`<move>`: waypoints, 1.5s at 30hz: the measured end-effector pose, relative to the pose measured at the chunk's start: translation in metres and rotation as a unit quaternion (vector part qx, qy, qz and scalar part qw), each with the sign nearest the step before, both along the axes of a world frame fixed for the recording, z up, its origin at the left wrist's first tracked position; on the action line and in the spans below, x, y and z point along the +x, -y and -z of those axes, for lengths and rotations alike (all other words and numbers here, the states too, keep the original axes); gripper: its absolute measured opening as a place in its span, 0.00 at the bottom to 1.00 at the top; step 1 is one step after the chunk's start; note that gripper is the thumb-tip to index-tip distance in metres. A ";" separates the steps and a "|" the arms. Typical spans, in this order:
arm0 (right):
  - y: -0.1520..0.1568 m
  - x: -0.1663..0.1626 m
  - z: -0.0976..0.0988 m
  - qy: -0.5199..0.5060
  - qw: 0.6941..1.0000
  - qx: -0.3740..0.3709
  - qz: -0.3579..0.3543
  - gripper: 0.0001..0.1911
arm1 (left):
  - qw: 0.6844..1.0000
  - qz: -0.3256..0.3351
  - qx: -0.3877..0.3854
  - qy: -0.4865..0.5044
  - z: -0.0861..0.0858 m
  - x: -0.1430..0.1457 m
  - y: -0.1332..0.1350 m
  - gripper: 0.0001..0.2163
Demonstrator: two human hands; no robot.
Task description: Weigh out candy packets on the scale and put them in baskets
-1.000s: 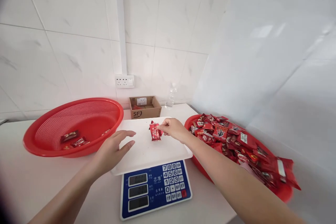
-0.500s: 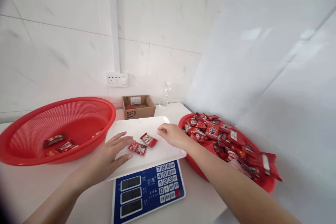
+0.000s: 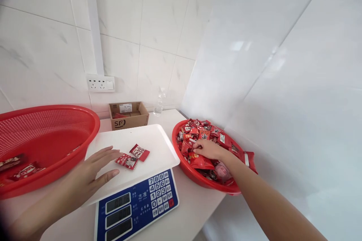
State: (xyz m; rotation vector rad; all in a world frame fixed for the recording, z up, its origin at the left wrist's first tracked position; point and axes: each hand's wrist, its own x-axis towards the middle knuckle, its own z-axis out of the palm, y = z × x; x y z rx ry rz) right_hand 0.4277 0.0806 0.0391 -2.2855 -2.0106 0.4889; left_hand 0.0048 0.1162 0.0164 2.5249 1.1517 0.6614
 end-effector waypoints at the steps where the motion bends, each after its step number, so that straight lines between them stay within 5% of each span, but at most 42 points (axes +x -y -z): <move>1: 0.000 0.002 -0.003 -0.011 1.000 -0.005 0.001 0.11 | 1.000 -0.002 -0.002 0.001 0.000 0.000 0.000 0.19; 8: -0.034 -0.009 0.000 0.084 0.994 0.070 0.024 0.21 | 1.000 -0.008 -0.010 0.010 -0.002 0.002 0.001 0.19; 14: -0.055 -0.022 0.015 0.111 0.993 0.044 0.011 0.33 | 1.000 -0.004 -0.008 0.020 -0.001 -0.001 -0.001 0.18; 24: -0.033 -0.015 -0.019 0.094 0.991 -0.060 -0.068 0.07 | 0.999 0.009 -0.010 0.047 -0.005 0.000 0.002 0.17; 34: -0.068 -0.038 0.014 0.197 0.980 -0.007 0.037 0.32 | 0.999 0.009 -0.001 0.036 -0.002 0.000 0.001 0.16; 40: -0.059 -0.036 0.017 0.198 0.980 0.023 0.026 0.26 | 0.999 0.006 -0.016 0.036 -0.003 -0.001 0.002 0.17; 45: -0.045 -0.024 0.010 0.162 0.987 0.009 -0.003 0.10 | 0.999 0.002 -0.035 0.034 -0.003 -0.002 0.003 0.18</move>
